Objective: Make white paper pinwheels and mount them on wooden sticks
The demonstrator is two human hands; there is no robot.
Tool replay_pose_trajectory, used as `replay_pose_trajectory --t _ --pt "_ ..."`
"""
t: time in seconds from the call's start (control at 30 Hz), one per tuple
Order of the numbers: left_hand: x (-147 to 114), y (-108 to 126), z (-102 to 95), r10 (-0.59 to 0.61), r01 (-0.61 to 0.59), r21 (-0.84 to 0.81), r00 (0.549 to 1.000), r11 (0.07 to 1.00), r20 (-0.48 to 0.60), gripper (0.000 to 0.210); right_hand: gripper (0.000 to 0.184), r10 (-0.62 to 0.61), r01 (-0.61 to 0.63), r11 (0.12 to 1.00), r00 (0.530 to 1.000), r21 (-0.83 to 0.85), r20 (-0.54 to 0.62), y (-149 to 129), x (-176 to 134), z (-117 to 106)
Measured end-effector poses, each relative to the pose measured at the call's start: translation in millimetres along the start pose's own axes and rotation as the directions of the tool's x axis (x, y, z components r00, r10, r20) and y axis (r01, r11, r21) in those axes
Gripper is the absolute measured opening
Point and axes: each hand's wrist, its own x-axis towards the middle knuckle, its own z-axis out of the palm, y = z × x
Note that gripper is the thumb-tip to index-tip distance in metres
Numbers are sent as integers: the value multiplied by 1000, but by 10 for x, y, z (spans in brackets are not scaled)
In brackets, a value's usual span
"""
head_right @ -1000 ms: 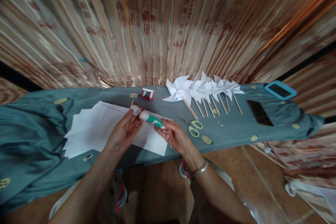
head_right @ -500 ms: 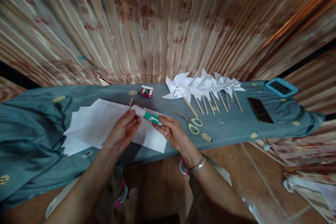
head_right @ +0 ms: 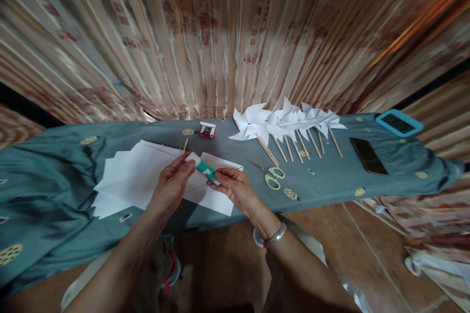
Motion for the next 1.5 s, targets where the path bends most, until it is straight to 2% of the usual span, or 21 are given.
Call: replay_pose_trajectory --t 0.2,0.4,0.53,0.6,0.67,0.73,0.77,0.87,0.93,1.0,1.07,1.13,1.23,1.27,1.37,1.43,1.5 --pt "2 5 -58 17 -17 7 999 1000 50 39 30 12 -12 998 1000 58 4 56 11 32" --pt "-21 21 -63 70 -70 -8 997 998 38 38 31 49 -55 991 997 125 52 94 57 257" --pt "19 122 -151 112 -114 62 993 991 36 39 38 80 -85 996 991 37 107 125 87 385" --pt "92 239 -291 178 -172 205 984 963 -7 35 42 60 -54 997 991 -47 120 105 82 374" --pt "190 369 -484 270 -222 489 963 844 -29 32 42 3 10 992 995 -128 98 38 62 301" --pt "290 465 -687 357 -220 787 934 577 0 30 40 -69 77 977 996 -198 48 -70 33 177" --pt "335 489 -779 375 -200 876 927 439 23 28 39 -102 105 967 994 -233 23 -131 19 103" --pt "436 462 -981 362 -182 970 925 160 113 25 37 -212 182 930 975 -320 -62 -285 -1 -133" --pt "482 403 -1054 359 -178 982 922 69 142 26 36 -277 224 894 957 -389 -84 -325 2 -276" --pt "513 357 -1089 350 -179 983 924 39 154 31 33 -342 264 826 937 -498 -70 -310 2 -384" --pt "516 340 -1080 366 -214 976 911 27 190 37 27 -408 298 694 913 -656 -18 -265 -25 -447" --pt "464 335 -1017 434 -302 953 860 7 269 41 23 -444 322 498 892 -805 82 -224 -92 -465" --pt "237 275 -821 509 -494 869 743 -23 435 36 29 -399 393 231 873 -890 282 -213 -238 -457" --pt "128 229 -741 467 -572 820 720 -21 514 33 34 -356 420 171 870 -891 342 -221 -286 -457" --pt "-208 29 -531 260 -800 600 584 22 769 30 53 -207 469 59 870 -882 448 -245 -391 -496" --pt "-366 -112 -448 117 -836 546 549 60 828 31 61 -134 473 21 874 -881 466 -243 -429 -548" --pt "-440 -220 -412 32 -840 540 542 54 840 31 64 -96 475 4 876 -880 473 -224 -451 -601"
